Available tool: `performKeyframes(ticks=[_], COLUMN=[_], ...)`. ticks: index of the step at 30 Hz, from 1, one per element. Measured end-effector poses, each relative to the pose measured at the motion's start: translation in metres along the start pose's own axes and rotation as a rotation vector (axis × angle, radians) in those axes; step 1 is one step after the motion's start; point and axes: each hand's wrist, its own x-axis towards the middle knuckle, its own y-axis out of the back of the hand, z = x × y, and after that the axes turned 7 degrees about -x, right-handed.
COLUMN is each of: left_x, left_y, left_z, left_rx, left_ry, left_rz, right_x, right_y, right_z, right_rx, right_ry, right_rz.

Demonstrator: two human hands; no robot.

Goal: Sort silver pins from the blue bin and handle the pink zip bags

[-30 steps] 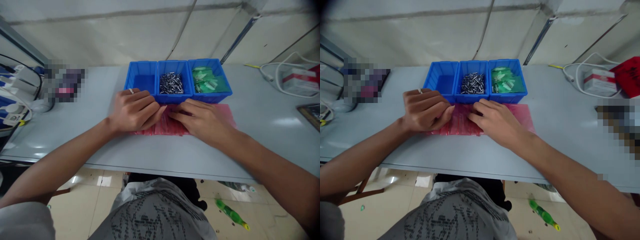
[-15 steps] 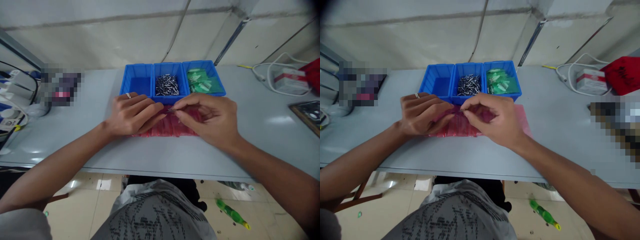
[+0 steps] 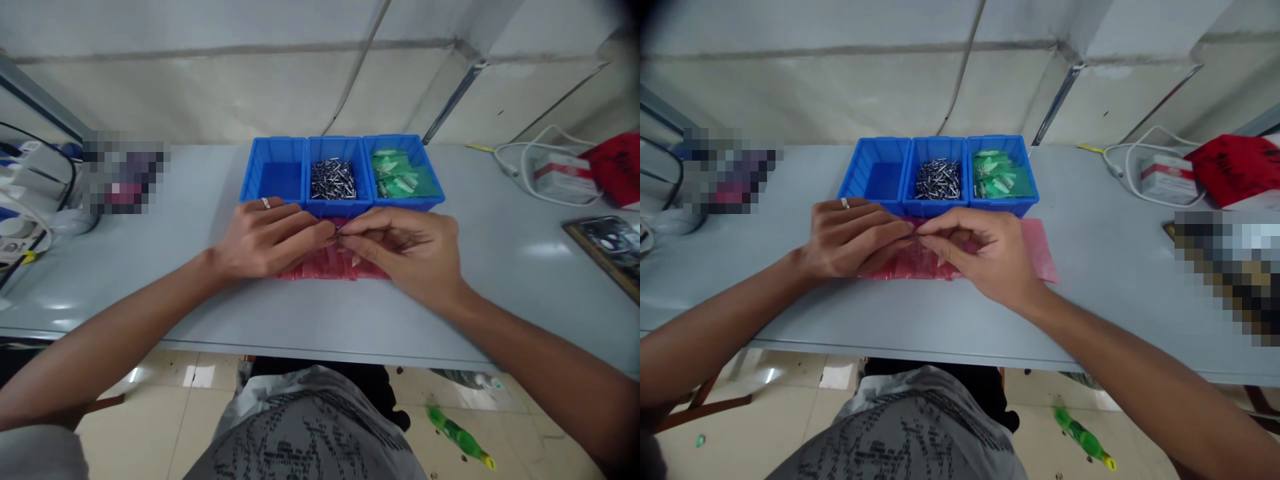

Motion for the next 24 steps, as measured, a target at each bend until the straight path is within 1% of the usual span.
performKeyframes(ticks=[3,6,10,12,14,17,19,22,24], left_x=[0.0000,-0.0005,-0.0009,-0.0001,0.0011,0.0015,0.0005,-0.0003,0.0004], left_y=[-0.0016,-0.0017,-0.0010,0.0000,0.0013,0.0026,0.0022,0.0010,0.0009], left_z=[0.0006,0.0006,0.0003,0.0003,0.0005,0.0007,0.0009,0.0015,0.0019], left_rx=[-0.001,-0.006,-0.066,-0.079,-0.066,-0.041,-0.036,-0.028,-0.020], left_ry=[-0.034,0.013,0.074,0.081,0.059,0.046,0.077,0.086,0.076], left_rz=[0.022,0.015,0.011,0.016,0.023,-0.001,-0.032,-0.004,0.016], right_x=[-0.0019,-0.0017,-0.0004,-0.0004,-0.0005,-0.0002,0.0005,0.0017,0.0018], right_y=[-0.0012,-0.0009,0.0002,0.0005,0.0007,0.0005,0.0007,0.0023,0.0035], right_z=[-0.0007,-0.0016,-0.0038,-0.0048,-0.0054,-0.0048,-0.0036,-0.0023,-0.0023], right_rx=[0.016,0.039,0.091,0.100,0.095,0.086,0.081,0.070,0.075], right_ry=[-0.022,-0.019,-0.027,-0.030,-0.031,-0.027,-0.032,-0.044,-0.047], right_rz=[-0.008,0.007,0.025,0.042,0.043,0.004,0.004,0.027,0.014])
